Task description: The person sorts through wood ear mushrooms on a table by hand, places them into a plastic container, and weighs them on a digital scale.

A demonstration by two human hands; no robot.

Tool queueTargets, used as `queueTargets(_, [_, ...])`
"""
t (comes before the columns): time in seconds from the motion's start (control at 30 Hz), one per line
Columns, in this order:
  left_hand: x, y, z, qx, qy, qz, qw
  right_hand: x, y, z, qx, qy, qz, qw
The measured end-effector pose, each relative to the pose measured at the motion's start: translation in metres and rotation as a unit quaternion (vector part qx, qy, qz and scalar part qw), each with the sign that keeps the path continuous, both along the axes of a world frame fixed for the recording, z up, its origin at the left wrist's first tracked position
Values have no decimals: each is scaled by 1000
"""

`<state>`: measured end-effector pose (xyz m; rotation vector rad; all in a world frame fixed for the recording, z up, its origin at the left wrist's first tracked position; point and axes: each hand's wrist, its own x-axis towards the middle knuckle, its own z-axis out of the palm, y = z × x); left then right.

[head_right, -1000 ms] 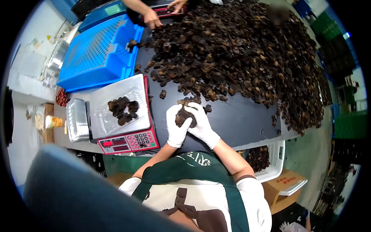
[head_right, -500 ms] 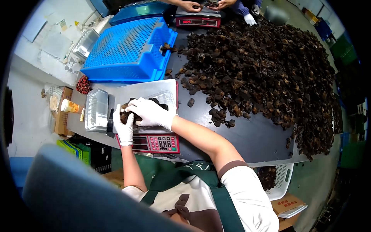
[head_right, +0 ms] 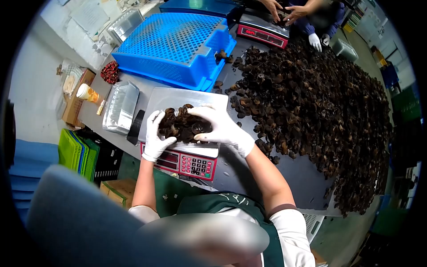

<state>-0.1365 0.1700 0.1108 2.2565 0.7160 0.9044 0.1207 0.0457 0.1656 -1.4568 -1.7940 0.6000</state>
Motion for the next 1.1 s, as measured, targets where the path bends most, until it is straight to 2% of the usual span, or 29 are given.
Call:
queueTargets(0.03, [-7,4,-4,-37,-34,-5,999,6,-2,5,-3,54,2,999])
queueTargets(0.1, [-18,18,-22,-138,-138,-7,981,19,-15,10,25,37,-10,999])
queueTargets(0.17, [-28,30,-29,-175,-197,-2,965,30,-24,-2,27,18,-67,997])
queueTargets(0.23, [-34,40,-26,-208,-217,29,953,35,-29,-13,20,52,-103,993])
queueTargets(0.3, [-37,47,-19,-174,-199,30,964,33,-32,-20,28,32,-117,992])
queueTargets(0.37, [-29,49,-12,-118,-149,36,981,26,-33,-14,24,5,-113,993])
queueTargets(0.43, [-6,29,10,-195,-136,7,971,11,-23,-8,52,-46,-82,994])
queueTargets(0.47, [2,32,16,20,19,-10,1000,1,-20,-4,78,-91,-70,990])
queueTargets(0.5, [14,27,23,71,72,-33,994,-11,-18,2,103,-136,-59,984])
queueTargets(0.57, [34,9,26,101,155,-58,981,-28,-12,-3,107,-228,-53,966])
queueTargets(0.63, [44,6,15,137,183,-99,969,-30,-8,-21,105,-202,-41,973])
queueTargets(0.7, [45,0,11,170,181,-76,966,-22,-12,-21,115,-95,-49,988])
queueTargets(0.77, [43,0,8,157,162,-84,971,-13,-28,-14,101,67,-87,989])
queueTargets(0.8, [42,0,6,145,147,-92,974,-9,-37,0,68,218,-87,970])
queueTargets(0.9, [41,-2,12,144,150,-103,973,17,-65,-4,24,357,-251,899])
queueTargets(0.97, [40,-1,10,143,149,-108,973,45,-86,-16,8,343,-352,871])
queueTargets(1.03, [40,0,12,144,146,-112,972,70,-105,-37,58,289,-420,858])
queueTargets(1.1, [37,-1,20,135,112,-112,978,102,-132,-67,0,150,-447,882])
